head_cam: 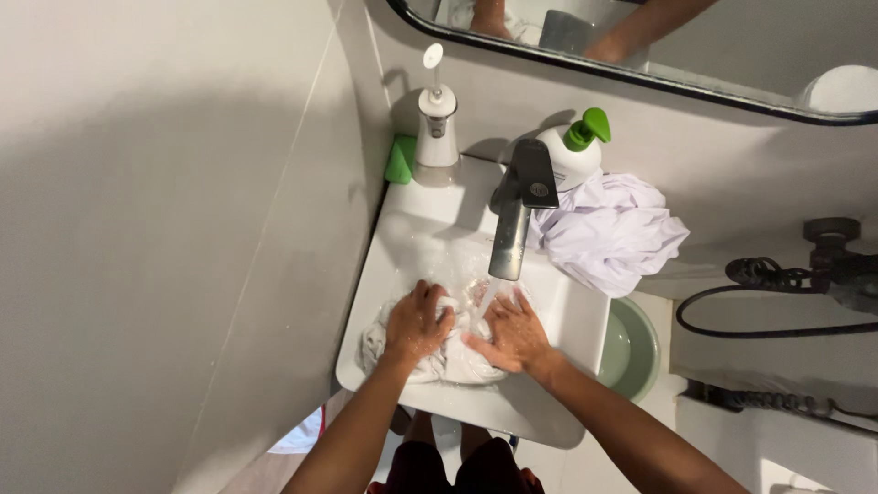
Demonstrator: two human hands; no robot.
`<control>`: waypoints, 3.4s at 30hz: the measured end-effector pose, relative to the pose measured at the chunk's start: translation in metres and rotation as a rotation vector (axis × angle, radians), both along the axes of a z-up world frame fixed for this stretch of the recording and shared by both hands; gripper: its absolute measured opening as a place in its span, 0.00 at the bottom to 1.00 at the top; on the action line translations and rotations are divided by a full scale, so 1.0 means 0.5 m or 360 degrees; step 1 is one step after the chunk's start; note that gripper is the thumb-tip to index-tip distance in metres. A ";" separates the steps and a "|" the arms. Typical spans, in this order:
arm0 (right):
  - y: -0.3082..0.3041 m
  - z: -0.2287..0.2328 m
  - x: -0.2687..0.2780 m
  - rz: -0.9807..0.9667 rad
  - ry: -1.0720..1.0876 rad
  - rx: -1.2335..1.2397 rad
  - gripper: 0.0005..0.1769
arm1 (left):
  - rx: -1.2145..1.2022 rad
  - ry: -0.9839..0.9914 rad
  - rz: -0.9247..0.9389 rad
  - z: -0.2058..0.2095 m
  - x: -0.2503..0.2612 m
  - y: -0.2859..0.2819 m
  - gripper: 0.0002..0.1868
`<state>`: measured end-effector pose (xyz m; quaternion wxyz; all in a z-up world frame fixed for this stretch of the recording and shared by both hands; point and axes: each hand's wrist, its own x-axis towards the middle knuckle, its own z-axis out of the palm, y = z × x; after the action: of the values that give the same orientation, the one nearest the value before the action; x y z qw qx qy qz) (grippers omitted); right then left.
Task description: The person hand-washes a white t-shirt in a bathroom sink. They scrub the fabric with both hands under running water, rinse the garment, and then wring it out to remove excess water.
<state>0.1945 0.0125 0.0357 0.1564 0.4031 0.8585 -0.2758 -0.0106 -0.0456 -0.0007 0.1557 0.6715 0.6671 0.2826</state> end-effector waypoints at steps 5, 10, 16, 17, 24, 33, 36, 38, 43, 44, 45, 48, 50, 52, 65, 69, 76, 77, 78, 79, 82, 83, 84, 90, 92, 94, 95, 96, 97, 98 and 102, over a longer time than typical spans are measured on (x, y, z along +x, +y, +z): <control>-0.010 0.022 -0.012 -0.0062 -0.0180 -0.0020 0.53 | -0.0039 -0.0016 -0.0021 0.000 -0.009 0.005 0.14; -0.014 -0.009 -0.010 -0.0114 -0.0045 -0.0017 0.54 | -0.0097 -0.0036 -0.0095 -0.020 -0.014 0.008 0.20; -0.051 0.009 0.019 -0.0961 0.0549 -0.0379 0.37 | -0.0731 -0.0230 0.0306 -0.045 -0.028 0.050 0.36; -0.049 0.020 0.023 -0.1090 0.0798 -0.0270 0.32 | -0.0920 -0.0308 0.0407 -0.044 -0.030 0.063 0.32; 0.072 0.163 0.011 -0.1471 0.1994 0.0075 0.15 | -0.0095 -0.0698 0.0273 0.042 -0.009 0.131 0.13; -0.053 -0.114 0.048 -0.1262 0.1349 -0.0767 0.38 | -0.0173 -0.0076 0.0517 0.036 -0.024 0.057 0.56; -0.095 -0.082 0.059 -0.0769 0.0301 -0.0118 0.40 | -0.0726 -0.0059 0.0480 0.034 -0.030 0.053 0.55; -0.093 -0.041 0.067 -0.0654 0.0050 -0.0251 0.40 | -0.1015 -0.0093 0.0431 0.043 -0.038 0.063 0.53; -0.063 0.022 0.134 -0.0662 -0.0268 -0.0408 0.39 | -0.0789 -0.0206 0.0591 0.095 -0.082 0.088 0.26; -0.061 0.037 0.158 -0.0698 -0.0282 -0.0461 0.39 | -0.0636 -0.0220 0.0638 0.107 -0.090 0.086 0.24; -0.059 0.056 0.183 -0.0775 -0.0253 -0.0488 0.40 | -0.0477 -0.0212 0.0671 0.118 -0.093 0.078 0.22; -0.049 0.121 0.241 -0.1085 -0.0017 -0.0378 0.32 | -0.0066 -0.0225 0.0718 0.142 -0.097 0.051 0.20; -0.042 0.159 0.259 -0.1273 0.0110 -0.0050 0.35 | 0.0105 -0.0303 0.0685 0.142 -0.083 0.024 0.21; -0.044 0.190 0.260 -0.1395 0.0159 0.0075 0.36 | 0.0181 -0.0397 0.0633 0.138 -0.072 -0.004 0.22; -0.069 0.186 0.077 -0.0720 0.0327 0.0463 0.42 | -0.0958 0.0515 -0.0228 0.185 0.001 0.023 0.64; -0.051 0.043 0.030 -0.0423 0.0241 0.0645 0.38 | -0.0290 0.0535 -0.0562 0.048 0.021 0.047 0.43; -0.018 0.101 0.099 -0.0313 0.0167 -0.0020 0.36 | -0.0577 0.0336 -0.0814 0.057 -0.017 0.021 0.27; -0.022 0.132 0.095 -0.0212 0.0074 -0.0065 0.38 | -0.0701 0.0418 -0.0883 0.081 -0.013 0.015 0.34; -0.028 0.159 0.087 -0.0112 -0.0021 -0.0110 0.39 | -0.0826 0.0502 -0.0950 0.093 -0.007 0.006 0.41; -0.034 0.176 0.077 -0.0010 -0.0117 -0.0161 0.41 | -0.0959 0.0583 -0.1010 0.089 -0.003 -0.006 0.47; -0.040 0.164 0.052 0.0265 -0.0611 -0.0279 0.40 | -0.0150 0.1205 -0.0950 0.001 0.011 0.003 0.52; -0.036 0.145 0.053 0.0279 -0.0493 -0.0200 0.36 | -0.0136 0.1116 -0.0847 -0.028 0.002 0.012 0.36; -0.028 0.122 0.055 0.0292 -0.0375 -0.0120 0.32 | -0.0123 0.1027 -0.0743 -0.048 -0.009 0.022 0.20; 0.083 0.112 0.108 -0.0371 0.0417 -0.0411 0.21 | -0.0595 0.0528 -0.0130 0.101 -0.015 0.150 0.12; 0.107 0.174 0.115 -0.0505 0.0482 -0.0366 0.19 | -0.0341 0.0339 0.0043 0.193 -0.029 0.173 0.11; 0.112 0.234 0.116 -0.0490 0.0572 -0.0130 0.26 | 0.0058 0.0330 0.0098 0.252 -0.035 0.154 0.10; 0.107 0.255 0.118 -0.0449 0.0552 0.0062 0.27 | 0.0253 0.0324 0.0124 0.265 -0.038 0.145 0.10; 0.102 0.270 0.120 -0.0406 0.0530 0.0252 0.28 | 0.0317 0.0357 0.0130 0.268 -0.039 0.136 0.07; 0.092 0.274 0.120 -0.0364 0.0505 0.0432 0.29 | 0.0371 0.0389 0.0135 0.260 -0.038 0.114 0.05; 0.071 0.268 0.119 -0.0380 0.0468 0.0428 0.28 | 0.0425 0.0422 0.0139 0.245 -0.039 0.088 0.04; -0.053 0.211 0.137 -0.0017 0.0610 0.0549 0.24 | 0.0227 0.0426 -0.0222 0.179 -0.036 -0.049 0.09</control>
<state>0.2628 -0.0139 0.1410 -0.0817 0.3686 0.9047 -0.1976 -0.0287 -0.0702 0.0886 0.0364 0.7572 0.6119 0.2257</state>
